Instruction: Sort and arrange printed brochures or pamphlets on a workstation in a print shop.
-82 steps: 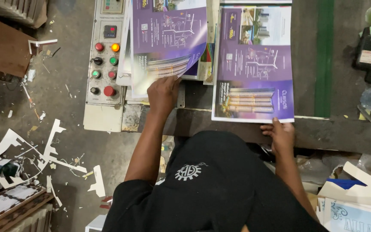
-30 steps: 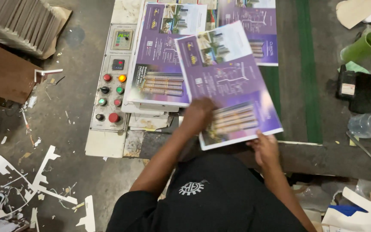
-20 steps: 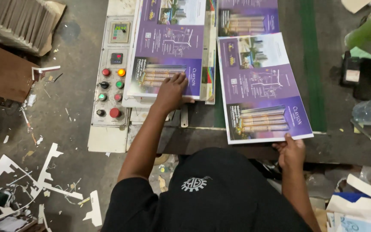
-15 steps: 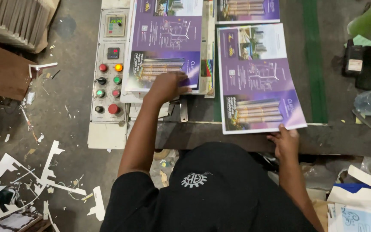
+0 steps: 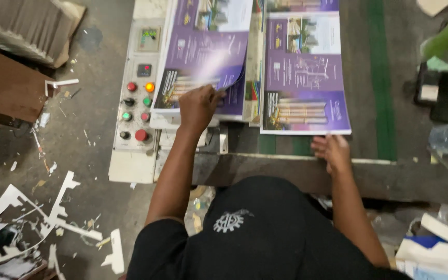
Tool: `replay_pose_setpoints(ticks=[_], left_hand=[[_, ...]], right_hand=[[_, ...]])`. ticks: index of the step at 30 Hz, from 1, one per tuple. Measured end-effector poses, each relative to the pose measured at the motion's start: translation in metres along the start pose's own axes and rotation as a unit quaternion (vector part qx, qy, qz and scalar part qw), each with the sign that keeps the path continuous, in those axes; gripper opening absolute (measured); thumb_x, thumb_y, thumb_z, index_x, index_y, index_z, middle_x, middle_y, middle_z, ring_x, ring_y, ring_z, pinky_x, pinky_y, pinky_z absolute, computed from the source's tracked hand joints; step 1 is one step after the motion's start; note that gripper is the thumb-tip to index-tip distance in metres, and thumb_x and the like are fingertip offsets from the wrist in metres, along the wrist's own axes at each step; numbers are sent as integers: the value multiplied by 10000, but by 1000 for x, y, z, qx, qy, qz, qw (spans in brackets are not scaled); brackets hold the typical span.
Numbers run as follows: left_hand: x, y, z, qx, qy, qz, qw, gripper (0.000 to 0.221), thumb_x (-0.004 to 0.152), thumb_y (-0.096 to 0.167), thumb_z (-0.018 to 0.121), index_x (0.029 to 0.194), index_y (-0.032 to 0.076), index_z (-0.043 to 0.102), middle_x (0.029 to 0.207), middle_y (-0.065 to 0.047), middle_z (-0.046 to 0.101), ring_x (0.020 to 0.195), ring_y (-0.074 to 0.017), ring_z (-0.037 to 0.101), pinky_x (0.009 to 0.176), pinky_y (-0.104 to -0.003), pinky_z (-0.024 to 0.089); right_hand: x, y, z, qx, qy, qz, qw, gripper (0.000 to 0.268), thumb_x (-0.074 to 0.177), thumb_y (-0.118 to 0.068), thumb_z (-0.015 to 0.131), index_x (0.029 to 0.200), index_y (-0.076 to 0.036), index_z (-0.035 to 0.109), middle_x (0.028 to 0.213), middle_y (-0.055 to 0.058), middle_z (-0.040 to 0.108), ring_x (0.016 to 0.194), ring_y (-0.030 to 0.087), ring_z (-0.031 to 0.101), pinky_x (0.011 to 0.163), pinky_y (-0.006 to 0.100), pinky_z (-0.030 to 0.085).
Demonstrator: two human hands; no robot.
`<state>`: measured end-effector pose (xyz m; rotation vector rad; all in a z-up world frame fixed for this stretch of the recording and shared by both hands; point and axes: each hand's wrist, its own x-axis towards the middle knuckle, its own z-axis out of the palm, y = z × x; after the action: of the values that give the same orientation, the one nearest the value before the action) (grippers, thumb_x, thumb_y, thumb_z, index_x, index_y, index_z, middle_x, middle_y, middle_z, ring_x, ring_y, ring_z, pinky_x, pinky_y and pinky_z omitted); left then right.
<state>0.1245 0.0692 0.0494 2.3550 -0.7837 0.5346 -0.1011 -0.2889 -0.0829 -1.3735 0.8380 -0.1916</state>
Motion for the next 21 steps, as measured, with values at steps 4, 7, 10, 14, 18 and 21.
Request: replay_pose_setpoints(ticks=[4, 7, 10, 14, 18, 21], left_hand=[[14, -1, -23, -118, 117, -89, 982, 305, 929, 237, 861, 792, 19, 698, 663, -127, 625, 548, -254, 548, 535, -380, 460], [20, 13, -27, -156, 214, -44, 963, 111, 999, 176, 723, 948, 92, 776, 820, -63, 754, 626, -165, 686, 544, -336, 515], [-10, 26, 46, -134, 73, 45, 987, 73, 979, 128, 686, 925, 83, 705, 817, -121, 713, 709, -243, 691, 624, -381, 542], [-45, 115, 56, -213, -107, -18, 971, 104, 971, 117, 611, 1017, 66, 690, 871, -133, 730, 632, -258, 692, 559, -393, 590], [-73, 148, 53, -212, -143, 20, 967, 181, 945, 228, 680, 976, 54, 719, 910, -168, 736, 780, -353, 715, 701, -449, 567], [-80, 144, 36, -238, -147, 58, 958, 238, 916, 273, 710, 1024, 62, 732, 970, -157, 743, 840, -364, 724, 734, -457, 567]], right_hand=[[-14, 4, -7, -38, 28, 61, 997, 527, 1063, -184, 480, 1567, -80, 369, 1123, 183, 741, 884, 250, 731, 680, 357, 575], [-4, 40, -13, -18, -25, 32, 999, 549, 1044, -185, 524, 1568, -59, 420, 1127, 188, 752, 879, 258, 732, 667, 358, 557], [-14, 14, 13, -85, -77, 11, 993, 563, 997, -200, 601, 1530, -55, 488, 1158, 176, 760, 895, 247, 745, 688, 364, 582], [-58, -28, 70, -173, -171, -33, 969, 666, 924, -185, 682, 1535, -124, 424, 1219, 146, 733, 917, 225, 736, 733, 356, 613], [-6, 56, 64, -99, -263, -190, 941, 517, 965, -160, 673, 1431, -5, 510, 1208, 187, 680, 1000, 210, 673, 832, 341, 578], [-22, 50, 64, 3, -220, -92, 971, 462, 995, -174, 627, 1418, -4, 555, 1180, 177, 688, 979, 220, 675, 793, 362, 562]])
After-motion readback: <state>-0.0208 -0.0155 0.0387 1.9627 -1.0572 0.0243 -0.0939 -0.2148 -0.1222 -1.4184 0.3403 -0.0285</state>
